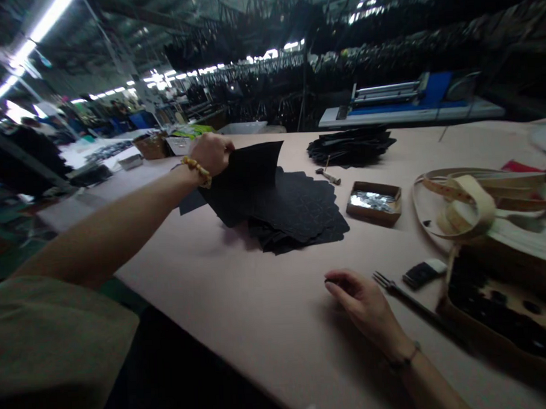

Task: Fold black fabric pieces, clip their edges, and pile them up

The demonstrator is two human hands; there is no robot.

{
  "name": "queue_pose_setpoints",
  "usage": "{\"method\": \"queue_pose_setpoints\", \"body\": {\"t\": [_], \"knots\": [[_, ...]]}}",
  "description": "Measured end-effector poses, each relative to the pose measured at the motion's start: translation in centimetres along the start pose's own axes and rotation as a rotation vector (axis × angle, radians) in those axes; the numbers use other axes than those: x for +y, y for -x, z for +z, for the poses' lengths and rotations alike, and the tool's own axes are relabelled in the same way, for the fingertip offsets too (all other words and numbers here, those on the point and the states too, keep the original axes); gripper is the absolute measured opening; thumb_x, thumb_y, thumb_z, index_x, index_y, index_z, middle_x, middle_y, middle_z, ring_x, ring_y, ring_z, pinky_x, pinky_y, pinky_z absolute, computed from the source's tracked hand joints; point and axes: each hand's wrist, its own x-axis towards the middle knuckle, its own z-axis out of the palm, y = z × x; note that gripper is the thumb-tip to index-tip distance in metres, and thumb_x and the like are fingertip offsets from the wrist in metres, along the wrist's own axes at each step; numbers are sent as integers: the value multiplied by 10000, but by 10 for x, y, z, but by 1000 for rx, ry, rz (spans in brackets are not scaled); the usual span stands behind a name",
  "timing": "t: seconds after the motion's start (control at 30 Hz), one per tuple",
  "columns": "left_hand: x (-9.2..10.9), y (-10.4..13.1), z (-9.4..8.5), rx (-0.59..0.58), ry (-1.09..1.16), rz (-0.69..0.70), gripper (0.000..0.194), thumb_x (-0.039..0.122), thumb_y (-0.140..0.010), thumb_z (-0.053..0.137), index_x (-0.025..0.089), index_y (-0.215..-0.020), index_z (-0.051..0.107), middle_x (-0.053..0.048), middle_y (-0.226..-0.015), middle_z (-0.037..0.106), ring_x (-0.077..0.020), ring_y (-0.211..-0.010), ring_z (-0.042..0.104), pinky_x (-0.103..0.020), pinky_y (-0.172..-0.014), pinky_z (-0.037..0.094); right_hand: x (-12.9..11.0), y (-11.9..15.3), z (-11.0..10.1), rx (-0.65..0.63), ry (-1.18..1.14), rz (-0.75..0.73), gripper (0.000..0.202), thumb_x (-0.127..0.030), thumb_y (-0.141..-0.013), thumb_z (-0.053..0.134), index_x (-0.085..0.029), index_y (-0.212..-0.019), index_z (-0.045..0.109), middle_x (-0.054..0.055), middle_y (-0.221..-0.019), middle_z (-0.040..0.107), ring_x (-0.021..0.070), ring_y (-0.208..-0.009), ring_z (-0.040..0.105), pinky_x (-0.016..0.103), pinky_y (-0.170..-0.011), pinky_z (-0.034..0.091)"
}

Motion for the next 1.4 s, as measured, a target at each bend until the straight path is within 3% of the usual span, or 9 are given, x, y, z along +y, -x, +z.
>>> {"method": "queue_pose_setpoints", "body": {"t": [0.27,0.5,0.67,0.83,1.03,1.13,1.23,1.33,1.4], "knots": [[66,138,57,-404,151,460,266,177,-735,702,262,-988,709,-56,-785,702,-235,-761,676,-326,-729,507,-21,9,-3,28,81,-227,257,-461,-829,685,-211,-885,702,62,-843,705,197,-743,672,286,-648,570],[48,50,61,-191,296,270,336,144,-909,440,127,-1207,595,-106,-1117,680,-188,-986,624,-296,-868,487,-64,12,-25,424,-22,-288,204,-351,-768,771,-244,-923,691,43,-869,677,190,-782,653,313,-712,563],[28,11,85,-104,162,135,293,71,-834,490,94,-1063,671,-171,-1094,670,-277,-1045,583,-396,-896,470,-44,-8,-7,324,-99,-154,310,-453,-755,767,-196,-907,683,67,-863,699,192,-760,671,320,-701,583],[40,40,93,-28,109,367,372,59,-901,350,99,-1139,633,-163,-1388,520,-298,-1290,419,-454,-1095,313,-18,-5,15,156,-94,-161,222,-397,-801,737,-192,-874,693,58,-852,698,179,-764,669,293,-704,573],[82,154,68,-287,316,685,385,113,-824,481,193,-1180,603,-110,-961,687,-255,-926,622,-357,-810,485,-46,18,11,25,-9,-529,211,-84,-837,641,-244,-973,665,38,-884,662,153,-801,652,252,-677,548],[87,212,75,-594,779,482,384,142,-817,519,262,-1162,637,-74,-988,713,-225,-885,654,-335,-792,494,-62,30,5,17,17,-637,352,-7,-806,626,-263,-1045,652,38,-885,665,154,-781,654,254,-651,549],[82,236,102,-807,1390,-88,208,314,-832,603,240,-1007,688,-42,-924,721,-177,-815,665,-287,-757,514,-70,35,6,27,-31,-611,394,9,-794,635,-267,-1075,638,36,-890,678,162,-797,665,271,-673,561],[80,249,117,-800,1716,-513,332,419,-716,759,219,-970,686,-29,-894,716,-159,-780,663,-276,-754,528,-75,39,11,-25,-102,-545,390,-8,-798,655,-273,-1083,631,27,-879,690,161,-804,678,268,-680,569],[82,260,106,-744,1694,-502,323,420,-722,776,243,-980,698,-26,-888,717,-158,-772,662,-280,-748,530,-78,48,14,-67,-107,-530,260,-82,-826,669,-270,-1006,657,21,-840,699,152,-763,685,252,-651,572]]}}
